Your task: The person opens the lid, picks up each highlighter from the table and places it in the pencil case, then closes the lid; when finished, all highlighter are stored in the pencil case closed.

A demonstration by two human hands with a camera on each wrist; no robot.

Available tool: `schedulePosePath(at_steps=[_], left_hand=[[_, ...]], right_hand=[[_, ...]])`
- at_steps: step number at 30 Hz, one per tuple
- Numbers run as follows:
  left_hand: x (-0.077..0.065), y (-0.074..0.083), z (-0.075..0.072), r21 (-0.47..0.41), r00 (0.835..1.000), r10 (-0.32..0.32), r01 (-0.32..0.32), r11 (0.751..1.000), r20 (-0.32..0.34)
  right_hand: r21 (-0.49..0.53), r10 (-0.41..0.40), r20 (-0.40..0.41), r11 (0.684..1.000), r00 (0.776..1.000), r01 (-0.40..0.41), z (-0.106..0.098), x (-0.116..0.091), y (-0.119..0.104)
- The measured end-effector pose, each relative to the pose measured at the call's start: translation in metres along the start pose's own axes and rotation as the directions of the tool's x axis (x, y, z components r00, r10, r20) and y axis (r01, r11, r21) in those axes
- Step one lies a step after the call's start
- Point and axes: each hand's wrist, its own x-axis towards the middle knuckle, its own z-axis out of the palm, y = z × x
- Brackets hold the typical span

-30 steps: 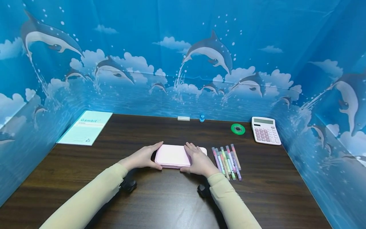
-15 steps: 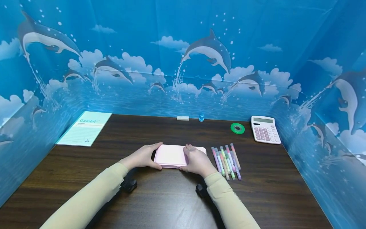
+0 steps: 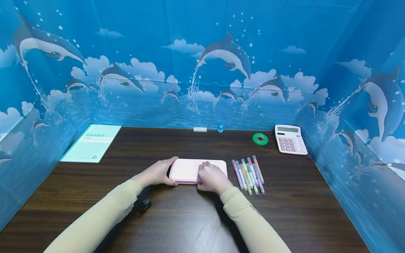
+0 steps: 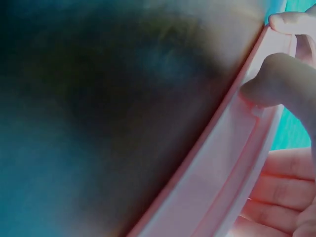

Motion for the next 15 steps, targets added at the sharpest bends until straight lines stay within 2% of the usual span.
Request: schedulePosePath(at_steps=[4, 15], left_hand=[[0.001, -0.001, 0.0, 0.008, 1.0, 0.006, -0.006, 1.0, -0.004], [-0.002, 0.001, 0.0, -0.013, 1.0, -0.012, 0.012, 1.0, -0.016]], right_hand=[[-0.047, -0.016, 0.024, 0.999, 1.0, 0.017, -0.001, 0.003, -0.003], [-0.038, 0.002, 0.106, 0.999, 0.994, 0.002, -0.009, 0.009, -0.015]])
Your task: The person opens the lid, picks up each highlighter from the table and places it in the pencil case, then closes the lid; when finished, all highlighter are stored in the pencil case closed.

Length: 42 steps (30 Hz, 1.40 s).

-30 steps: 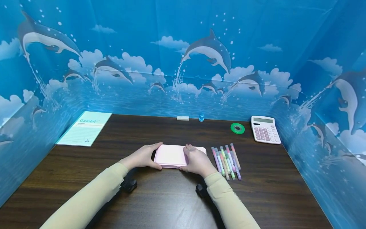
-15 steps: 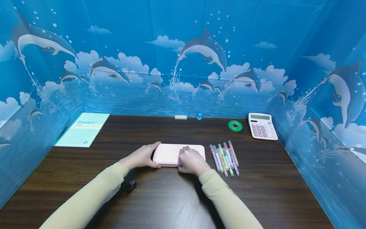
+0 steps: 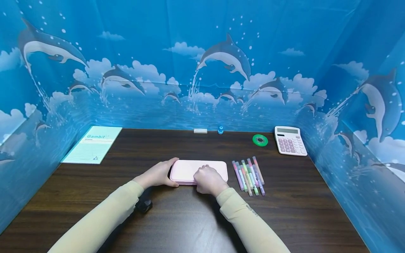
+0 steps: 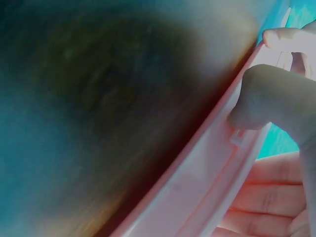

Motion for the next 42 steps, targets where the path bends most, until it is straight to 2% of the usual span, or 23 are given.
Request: schedulePosePath(at_steps=[11, 17, 25, 30, 34, 39, 42], left_hand=[[0.001, -0.002, 0.002, -0.008, 1.0, 0.008, -0.008, 1.0, -0.009], [0.002, 0.0, 0.002, -0.006, 1.0, 0.001, -0.001, 1.0, -0.001], [0.001, -0.001, 0.004, 0.02, 1.0, 0.026, -0.026, 0.999, -0.006], [-0.004, -0.002, 0.003, 0.031, 1.0, 0.016, -0.016, 0.999, -0.009], [-0.005, -0.002, 0.0, 0.006, 1.0, 0.02, -0.02, 1.0, -0.007], [-0.003, -0.004, 0.0, -0.004, 1.0, 0.01, -0.01, 1.0, -0.004], [-0.002, -0.006, 0.001, -0.014, 1.0, 0.02, -0.02, 1.0, 0.001]], right_hand=[[-0.003, 0.03, 0.053, 1.0, 0.998, -0.03, -0.001, 0.001, -0.004], [-0.035, 0.022, 0.044, 0.999, 0.999, -0.021, -0.003, -0.001, -0.004], [-0.108, -0.036, 0.039, 0.993, 0.999, 0.041, -0.001, -0.002, -0.012], [-0.136, -0.021, 0.006, 0.99, 1.0, 0.022, 0.0, -0.001, -0.017], [-0.117, -0.015, -0.046, 0.993, 0.999, 0.01, 0.001, -0.002, -0.014], [-0.019, 0.02, -0.139, 1.0, 0.99, -0.023, 0.003, -0.01, 0.0], [0.053, 0.034, -0.168, 0.998, 0.985, -0.025, 0.005, -0.015, 0.009]])
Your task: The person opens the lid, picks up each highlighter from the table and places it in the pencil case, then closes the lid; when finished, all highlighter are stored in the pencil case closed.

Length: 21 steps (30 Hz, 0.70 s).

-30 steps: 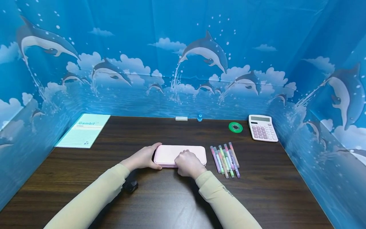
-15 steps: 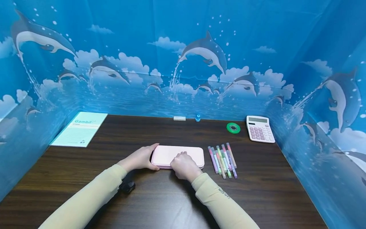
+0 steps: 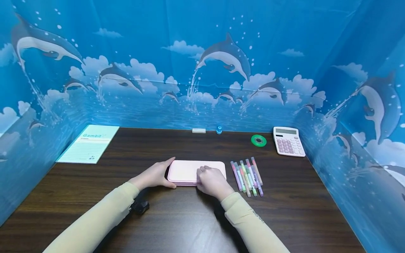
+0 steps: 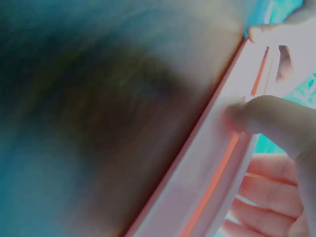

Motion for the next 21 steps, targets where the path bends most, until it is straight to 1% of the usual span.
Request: schedulePosePath(at_steps=[3, 6, 8, 11, 16, 18, 21], left_hand=[[0.0, -0.001, 0.0, -0.012, 1.0, 0.012, -0.012, 1.0, -0.001], [-0.001, -0.001, 0.0, -0.024, 1.0, 0.017, -0.017, 1.0, 0.001], [-0.001, -0.002, -0.001, -0.029, 1.0, 0.017, -0.017, 0.999, 0.005], [-0.003, -0.003, -0.001, -0.042, 1.0, 0.021, -0.021, 0.999, -0.004], [-0.006, -0.003, -0.002, -0.066, 1.0, 0.003, -0.004, 0.998, -0.021], [-0.006, -0.003, -0.002, -0.082, 1.0, -0.014, 0.012, 0.997, -0.018], [-0.008, -0.002, -0.003, -0.107, 1.0, -0.019, 0.017, 0.994, -0.022]], right_hand=[[0.046, 0.002, -0.001, 0.999, 1.0, -0.002, -0.002, -0.002, 0.005], [0.088, 0.023, 0.01, 0.996, 1.0, -0.024, -0.006, -0.002, 0.008], [0.125, 0.046, 0.019, 0.991, 0.999, -0.048, -0.01, -0.001, 0.011], [0.185, 0.105, 0.017, 0.977, 0.994, -0.106, -0.016, 0.001, 0.015], [0.235, 0.218, -0.016, 0.95, 0.976, -0.208, -0.022, 0.004, 0.024], [0.243, 0.245, -0.04, 0.943, 0.969, -0.229, -0.023, 0.005, 0.027], [0.254, 0.275, -0.092, 0.936, 0.957, -0.244, -0.022, 0.005, 0.033]])
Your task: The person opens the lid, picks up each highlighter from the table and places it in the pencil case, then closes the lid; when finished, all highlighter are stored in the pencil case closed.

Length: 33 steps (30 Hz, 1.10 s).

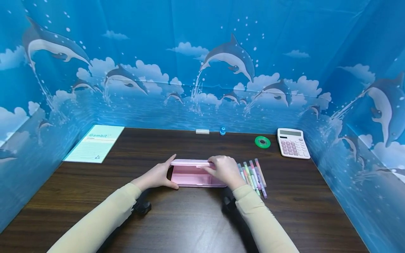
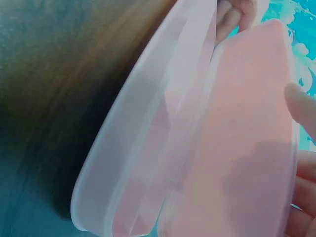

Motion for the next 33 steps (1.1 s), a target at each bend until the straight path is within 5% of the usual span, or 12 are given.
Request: schedulePosePath(at_steps=[9, 17, 23, 33], left_hand=[[0.001, -0.005, 0.003, -0.028, 0.999, 0.037, -0.037, 0.999, -0.017], [0.003, -0.006, 0.002, -0.032, 0.999, 0.037, -0.037, 0.999, -0.014], [0.002, -0.007, 0.001, -0.042, 0.999, 0.037, -0.038, 0.998, -0.016], [-0.002, -0.005, 0.004, -0.085, 1.0, 0.014, -0.014, 0.996, -0.006]], right_hand=[[0.055, 0.11, -0.133, 0.993, 0.985, -0.103, -0.003, -0.001, 0.02], [0.113, 0.18, -0.256, 0.981, 0.95, -0.156, -0.006, -0.002, 0.036], [0.174, 0.216, -0.26, 0.969, 0.941, -0.174, -0.005, 0.0, 0.042], [0.319, 0.407, -0.211, 0.888, 0.889, -0.331, -0.006, 0.006, 0.045]])
